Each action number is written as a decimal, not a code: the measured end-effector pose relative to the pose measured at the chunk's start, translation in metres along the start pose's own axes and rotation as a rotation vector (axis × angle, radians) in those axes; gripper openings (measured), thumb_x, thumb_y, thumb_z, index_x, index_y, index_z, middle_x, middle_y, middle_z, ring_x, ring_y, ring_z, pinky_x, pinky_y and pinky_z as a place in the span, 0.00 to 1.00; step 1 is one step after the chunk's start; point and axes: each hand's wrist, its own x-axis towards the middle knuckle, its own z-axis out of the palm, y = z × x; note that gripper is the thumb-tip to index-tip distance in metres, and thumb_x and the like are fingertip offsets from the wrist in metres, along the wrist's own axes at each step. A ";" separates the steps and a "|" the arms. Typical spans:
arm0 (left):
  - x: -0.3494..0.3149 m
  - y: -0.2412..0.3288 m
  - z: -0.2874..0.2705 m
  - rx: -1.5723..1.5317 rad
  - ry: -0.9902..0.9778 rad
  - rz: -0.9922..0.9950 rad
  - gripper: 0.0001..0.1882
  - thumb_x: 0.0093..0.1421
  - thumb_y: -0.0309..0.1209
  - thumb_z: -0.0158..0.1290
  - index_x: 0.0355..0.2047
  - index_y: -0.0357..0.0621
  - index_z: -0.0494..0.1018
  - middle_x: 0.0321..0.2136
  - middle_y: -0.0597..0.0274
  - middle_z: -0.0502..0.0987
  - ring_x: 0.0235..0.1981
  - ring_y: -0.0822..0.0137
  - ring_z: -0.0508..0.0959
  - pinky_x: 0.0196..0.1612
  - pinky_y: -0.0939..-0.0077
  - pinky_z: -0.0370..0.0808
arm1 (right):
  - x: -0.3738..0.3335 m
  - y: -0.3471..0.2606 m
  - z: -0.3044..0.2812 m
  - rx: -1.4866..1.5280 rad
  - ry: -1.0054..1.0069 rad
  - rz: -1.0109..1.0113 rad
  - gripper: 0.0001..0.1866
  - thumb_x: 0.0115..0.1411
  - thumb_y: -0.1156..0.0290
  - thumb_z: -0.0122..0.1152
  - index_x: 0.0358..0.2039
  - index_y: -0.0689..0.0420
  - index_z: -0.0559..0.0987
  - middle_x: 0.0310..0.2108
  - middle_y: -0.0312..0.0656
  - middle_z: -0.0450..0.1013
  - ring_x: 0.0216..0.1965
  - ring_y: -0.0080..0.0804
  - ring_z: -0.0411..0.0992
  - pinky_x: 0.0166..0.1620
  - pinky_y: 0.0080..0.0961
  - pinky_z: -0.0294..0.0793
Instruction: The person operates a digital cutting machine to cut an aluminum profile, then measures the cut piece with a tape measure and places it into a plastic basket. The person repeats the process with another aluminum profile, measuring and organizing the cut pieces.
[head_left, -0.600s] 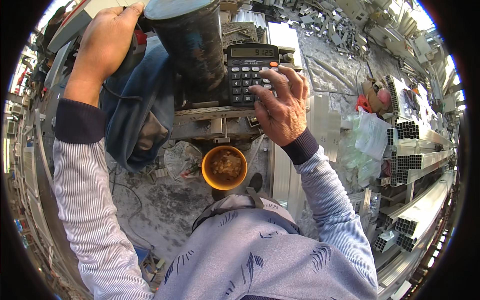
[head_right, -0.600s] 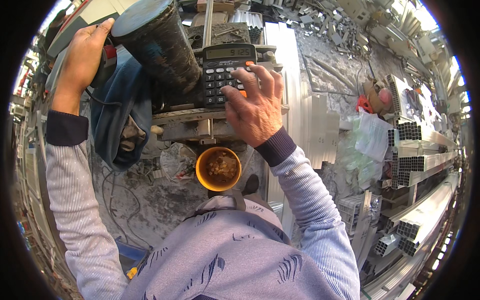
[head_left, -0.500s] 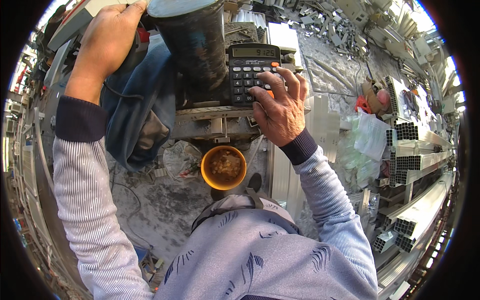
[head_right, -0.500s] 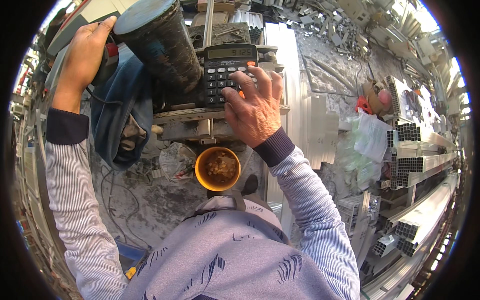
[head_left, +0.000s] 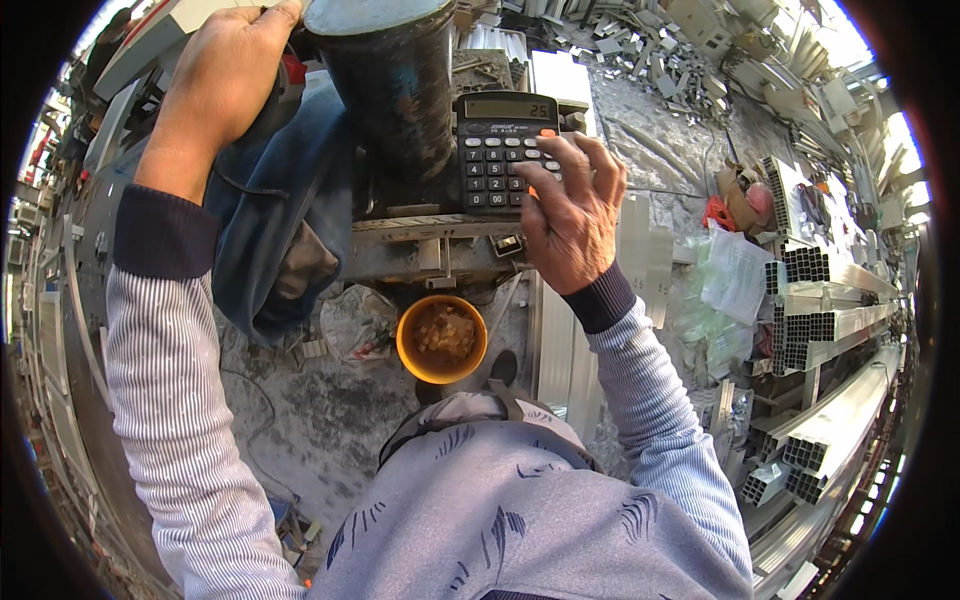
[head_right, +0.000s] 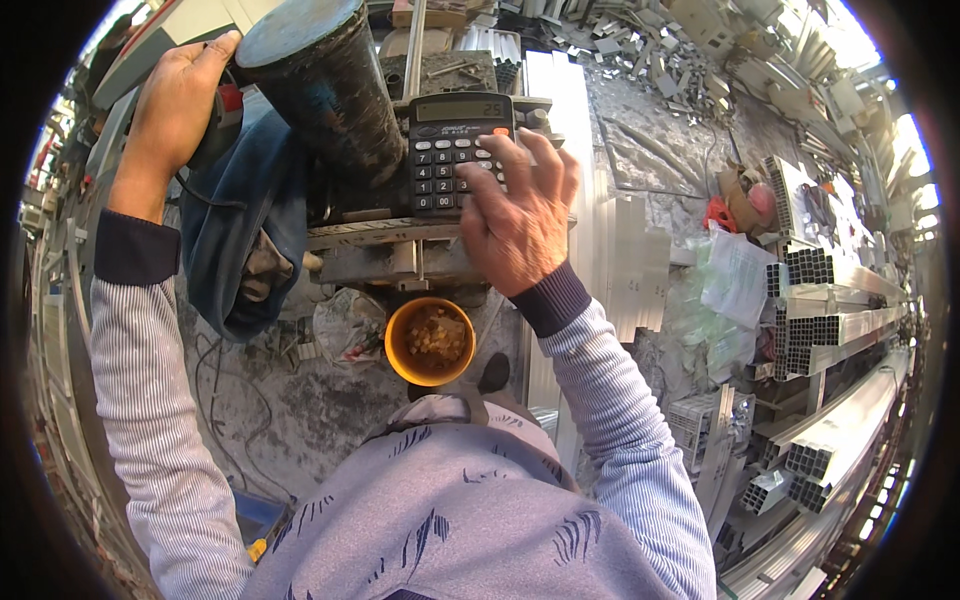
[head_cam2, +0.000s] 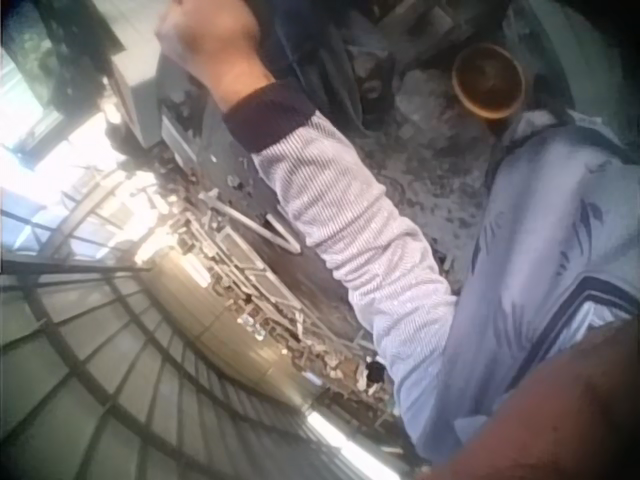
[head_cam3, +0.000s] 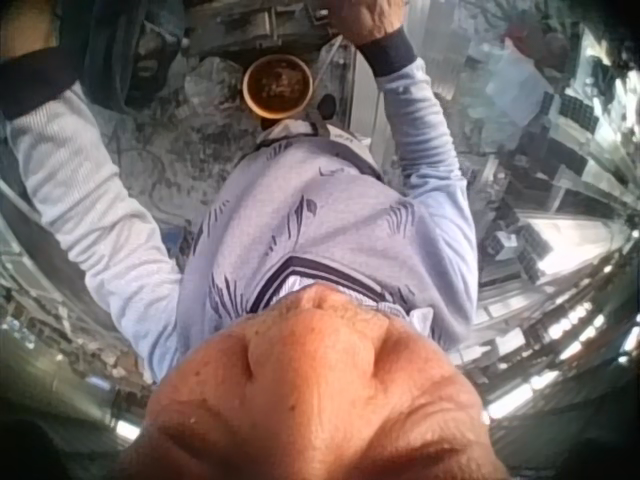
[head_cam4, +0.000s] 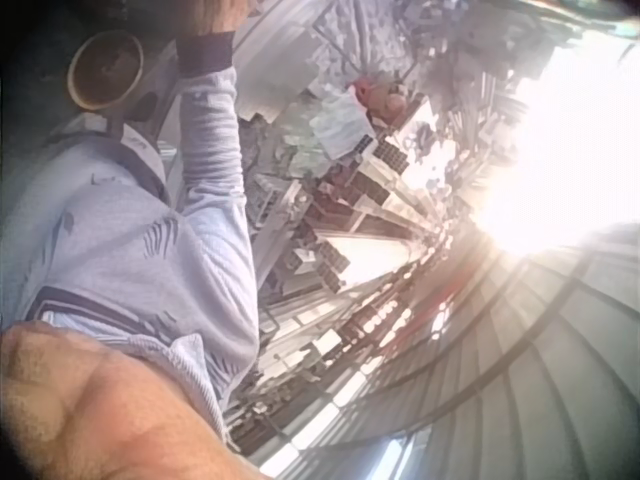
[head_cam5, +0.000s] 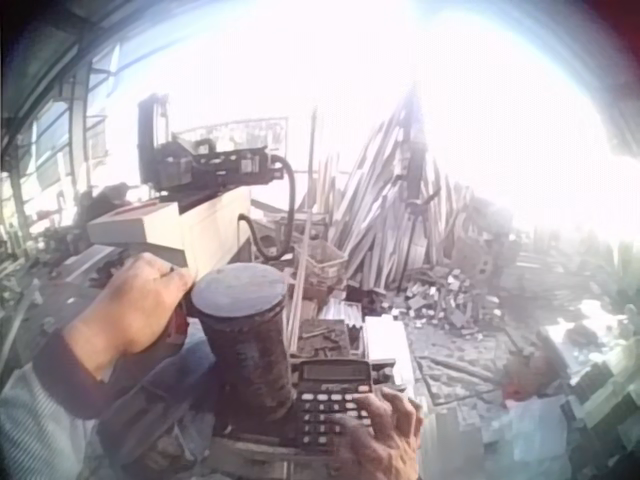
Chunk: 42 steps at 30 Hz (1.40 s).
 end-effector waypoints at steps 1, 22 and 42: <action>0.000 0.000 -0.001 0.008 -0.013 -0.026 0.29 0.69 0.49 0.43 0.40 0.32 0.79 0.32 0.45 0.81 0.35 0.54 0.79 0.48 0.67 0.71 | -0.004 0.002 -0.003 -0.004 0.029 0.017 0.14 0.50 0.70 0.60 0.40 0.52 0.81 0.54 0.43 0.68 0.61 0.49 0.57 0.62 0.54 0.52; -0.001 0.009 0.000 -0.026 -0.006 -0.127 0.26 0.67 0.48 0.45 0.38 0.34 0.79 0.31 0.41 0.80 0.35 0.49 0.79 0.45 0.64 0.72 | -0.053 0.027 -0.018 0.030 0.163 0.215 0.26 0.47 0.78 0.56 0.50 0.57 0.76 0.51 0.47 0.70 0.57 0.52 0.62 0.62 0.47 0.59; 0.006 0.004 0.000 -0.067 -0.043 -0.180 0.28 0.66 0.50 0.46 0.34 0.32 0.79 0.28 0.43 0.80 0.32 0.51 0.78 0.43 0.64 0.72 | -0.096 0.026 0.004 -0.032 0.151 0.336 0.37 0.43 0.84 0.59 0.59 0.58 0.71 0.59 0.49 0.66 0.61 0.53 0.61 0.63 0.46 0.62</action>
